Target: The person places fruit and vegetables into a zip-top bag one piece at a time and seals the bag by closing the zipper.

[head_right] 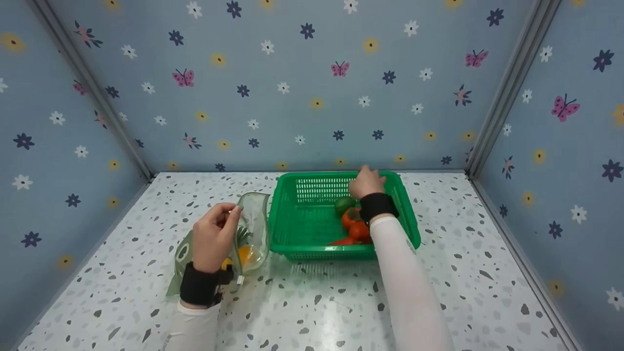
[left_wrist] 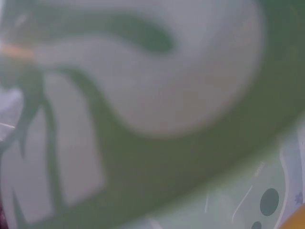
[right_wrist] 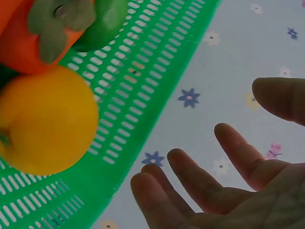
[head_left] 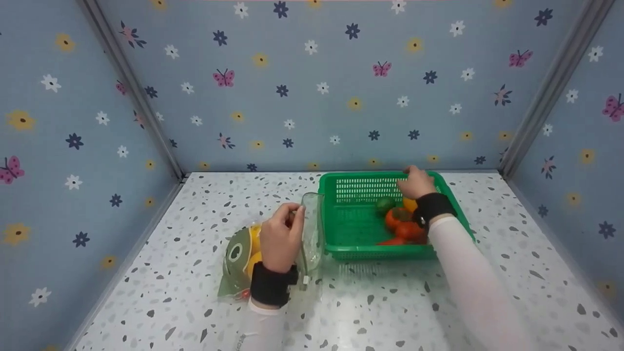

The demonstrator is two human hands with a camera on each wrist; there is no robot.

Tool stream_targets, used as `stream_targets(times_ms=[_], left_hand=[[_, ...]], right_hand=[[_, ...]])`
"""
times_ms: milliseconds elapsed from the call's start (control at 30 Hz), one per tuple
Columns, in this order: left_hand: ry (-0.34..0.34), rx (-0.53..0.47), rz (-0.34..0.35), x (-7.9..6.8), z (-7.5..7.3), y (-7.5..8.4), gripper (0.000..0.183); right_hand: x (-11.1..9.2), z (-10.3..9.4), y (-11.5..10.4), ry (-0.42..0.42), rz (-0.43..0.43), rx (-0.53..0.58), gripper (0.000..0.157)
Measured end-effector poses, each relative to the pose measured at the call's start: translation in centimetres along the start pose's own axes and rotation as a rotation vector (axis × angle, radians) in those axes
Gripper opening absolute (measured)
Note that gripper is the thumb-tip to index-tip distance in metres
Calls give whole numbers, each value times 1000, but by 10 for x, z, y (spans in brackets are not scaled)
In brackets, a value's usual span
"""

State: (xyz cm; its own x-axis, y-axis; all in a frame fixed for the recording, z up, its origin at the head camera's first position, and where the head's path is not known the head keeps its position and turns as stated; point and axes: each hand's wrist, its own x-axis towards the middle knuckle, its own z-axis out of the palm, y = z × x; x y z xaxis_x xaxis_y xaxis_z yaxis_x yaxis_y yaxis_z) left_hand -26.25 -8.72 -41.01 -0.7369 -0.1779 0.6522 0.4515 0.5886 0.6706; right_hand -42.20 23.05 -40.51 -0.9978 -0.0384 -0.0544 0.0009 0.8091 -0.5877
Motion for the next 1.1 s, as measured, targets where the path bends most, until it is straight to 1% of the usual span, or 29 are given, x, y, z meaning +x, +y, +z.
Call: stream_targets(times_ms=[167, 233, 333, 433, 500, 633, 733, 800, 967, 1033, 1100], left_hand=[[5, -5, 10, 0, -1, 0, 13], [7, -5, 5, -1, 0, 0, 12], [6, 2, -4, -1, 0, 1, 13], [-2, 4, -15, -1, 0, 1, 13], [-10, 4, -28, 0, 0, 2, 13], [-19, 2, -48, 0, -1, 2, 13], [-20, -2, -48, -1, -1, 1, 13], [-20, -5, -44, -1, -1, 1, 13], [-20, -10, -38, 0, -1, 1, 14], [-19, -7, -35, 0, -1, 1, 13], [-17, -5, -34, 0, -1, 1, 13]], right_hand=[[9, 3, 18, -40, 65, -160, 60], [11, 6, 26, -63, 89, -192, 62], [14, 11, 37, -104, 118, -211, 63], [18, 17, 45, -135, 117, -234, 66], [22, 21, 49, -147, 100, -261, 67], [28, 26, 54, -155, 79, -288, 69], [27, 28, 55, -166, 68, -304, 71], [24, 27, 54, -195, 82, -258, 74], [14, 25, 50, -277, 128, -98, 85], [14, 25, 49, -281, 126, -79, 88], [15, 25, 50, -267, 112, -79, 87]])
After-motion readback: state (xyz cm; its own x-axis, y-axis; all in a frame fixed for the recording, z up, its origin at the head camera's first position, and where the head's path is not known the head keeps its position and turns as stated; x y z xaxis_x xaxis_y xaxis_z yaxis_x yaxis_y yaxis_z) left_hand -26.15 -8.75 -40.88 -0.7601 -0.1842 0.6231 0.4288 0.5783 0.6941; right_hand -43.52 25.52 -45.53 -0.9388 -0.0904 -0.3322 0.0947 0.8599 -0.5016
